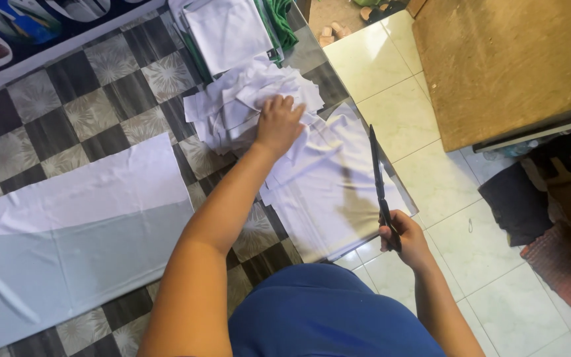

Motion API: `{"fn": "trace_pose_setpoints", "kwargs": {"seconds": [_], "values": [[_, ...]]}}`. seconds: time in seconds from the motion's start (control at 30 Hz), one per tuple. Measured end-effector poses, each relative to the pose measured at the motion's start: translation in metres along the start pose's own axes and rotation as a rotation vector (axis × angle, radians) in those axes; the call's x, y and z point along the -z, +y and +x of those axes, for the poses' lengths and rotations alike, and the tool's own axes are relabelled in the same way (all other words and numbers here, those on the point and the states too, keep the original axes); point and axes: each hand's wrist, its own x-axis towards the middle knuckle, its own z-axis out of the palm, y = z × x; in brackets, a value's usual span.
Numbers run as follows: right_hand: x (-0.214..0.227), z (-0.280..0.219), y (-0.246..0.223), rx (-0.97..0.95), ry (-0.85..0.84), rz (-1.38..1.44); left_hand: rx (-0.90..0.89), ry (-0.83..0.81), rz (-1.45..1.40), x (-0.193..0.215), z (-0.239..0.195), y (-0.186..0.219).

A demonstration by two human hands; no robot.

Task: The person uses large scissors to cut a white fabric sheet laid on a tiled floor. They follow a pattern to cut out specific shapes, then trim the edges and cut smaller pieces from the remaining fabric.

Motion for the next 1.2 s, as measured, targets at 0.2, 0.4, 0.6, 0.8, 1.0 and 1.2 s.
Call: {"fn": "trace_pose_setpoints", "kwargs": {"seconds": [0.2,0.4,0.6,0.8,1.0,1.2], "values": [[0.003,-0.002,-0.001,0.046,-0.006,0.030,0.009,-0.052,-0.253,-0.001,-0.013,0.024],[0.021,-0.007,0.011,0.073,0.057,0.055,0.139,-0.476,-1.283,0.115,-0.036,0.126],[0.019,-0.015,-0.005,0.083,0.104,0.052,0.114,-0.685,-1.052,0.077,-0.066,0.173],[0.018,-0.025,0.000,0.079,0.104,0.052,-0.018,-0.603,-0.746,0.030,-0.069,0.196],[0.041,-0.045,0.027,0.037,0.118,0.008,-0.030,-0.295,-0.856,-0.036,-0.086,0.203],[0.035,-0.047,0.021,0.015,0.083,-0.059,0.047,-0.407,-0.672,-0.018,-0.066,0.208]]}}
